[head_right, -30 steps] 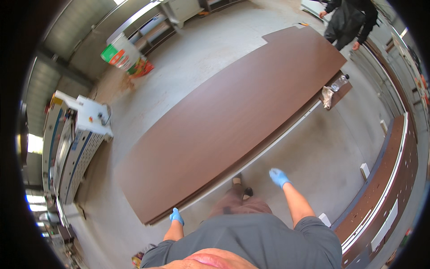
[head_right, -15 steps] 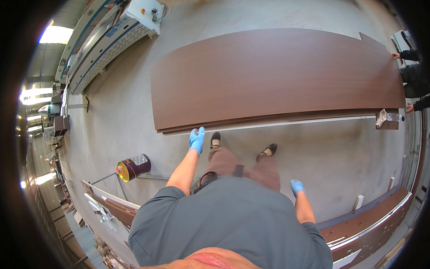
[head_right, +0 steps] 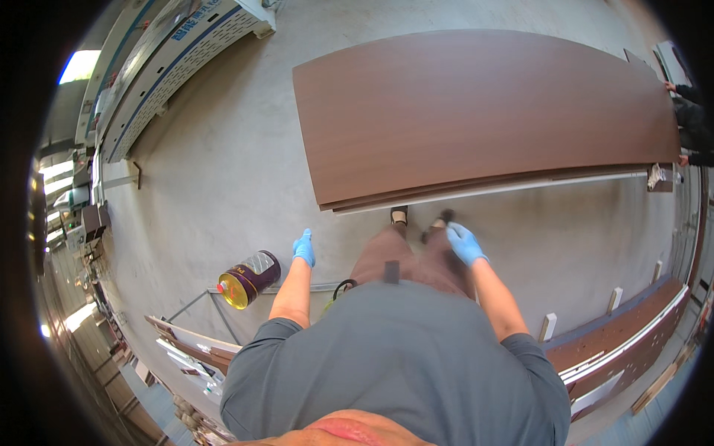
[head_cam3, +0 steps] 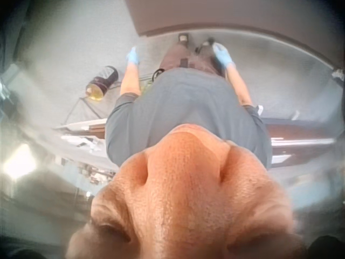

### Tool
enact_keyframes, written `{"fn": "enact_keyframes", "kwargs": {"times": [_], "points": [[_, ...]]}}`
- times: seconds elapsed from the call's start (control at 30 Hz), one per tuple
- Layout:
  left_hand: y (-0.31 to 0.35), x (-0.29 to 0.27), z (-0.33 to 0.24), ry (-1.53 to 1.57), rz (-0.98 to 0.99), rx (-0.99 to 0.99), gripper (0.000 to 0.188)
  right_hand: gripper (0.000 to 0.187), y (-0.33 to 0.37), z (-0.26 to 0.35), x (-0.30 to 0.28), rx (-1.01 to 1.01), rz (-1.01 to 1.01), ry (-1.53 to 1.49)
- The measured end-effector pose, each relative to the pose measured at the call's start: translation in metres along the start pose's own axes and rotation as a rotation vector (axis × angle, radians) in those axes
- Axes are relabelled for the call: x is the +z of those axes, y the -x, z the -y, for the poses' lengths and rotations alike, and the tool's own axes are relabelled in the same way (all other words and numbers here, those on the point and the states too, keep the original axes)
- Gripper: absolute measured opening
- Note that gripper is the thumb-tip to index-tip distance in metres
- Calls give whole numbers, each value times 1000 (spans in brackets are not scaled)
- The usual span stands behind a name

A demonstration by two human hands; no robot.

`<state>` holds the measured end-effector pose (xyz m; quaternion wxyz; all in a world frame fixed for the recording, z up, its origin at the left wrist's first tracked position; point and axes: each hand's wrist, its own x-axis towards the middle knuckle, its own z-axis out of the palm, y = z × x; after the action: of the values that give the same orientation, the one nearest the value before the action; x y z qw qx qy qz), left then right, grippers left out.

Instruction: The person wipes a large brown panel with a cloth and a spray bottle, then carries the panel with another person to a stack and places it. The person repeats this process with a second panel.

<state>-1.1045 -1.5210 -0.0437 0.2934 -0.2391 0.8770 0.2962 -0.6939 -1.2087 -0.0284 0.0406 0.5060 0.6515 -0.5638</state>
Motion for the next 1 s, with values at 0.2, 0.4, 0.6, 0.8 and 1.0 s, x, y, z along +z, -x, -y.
{"fn": "enact_keyframes", "kwargs": {"times": [0.2, 0.4, 0.6, 0.8, 1.0], "points": [[-34, -21, -10, 95, 129, 57, 66, 50, 10, 55, 50, 204, 220, -70], [-50, -32, -79, -81, 405, 432, 58, 47, 23, 8, 90, 485, -22, 148], [-150, -67, -146, -287, 554, 445, 61, 44, 17, 14, 181, 630, -122, 55], [-290, -107, -231, -458, 507, 544, 58, 50, -10, 141, 348, 562, -141, -175], [-333, -80, -350, -363, 437, 545, 61, 54, -27, 224, 406, 481, -156, -217]]}}
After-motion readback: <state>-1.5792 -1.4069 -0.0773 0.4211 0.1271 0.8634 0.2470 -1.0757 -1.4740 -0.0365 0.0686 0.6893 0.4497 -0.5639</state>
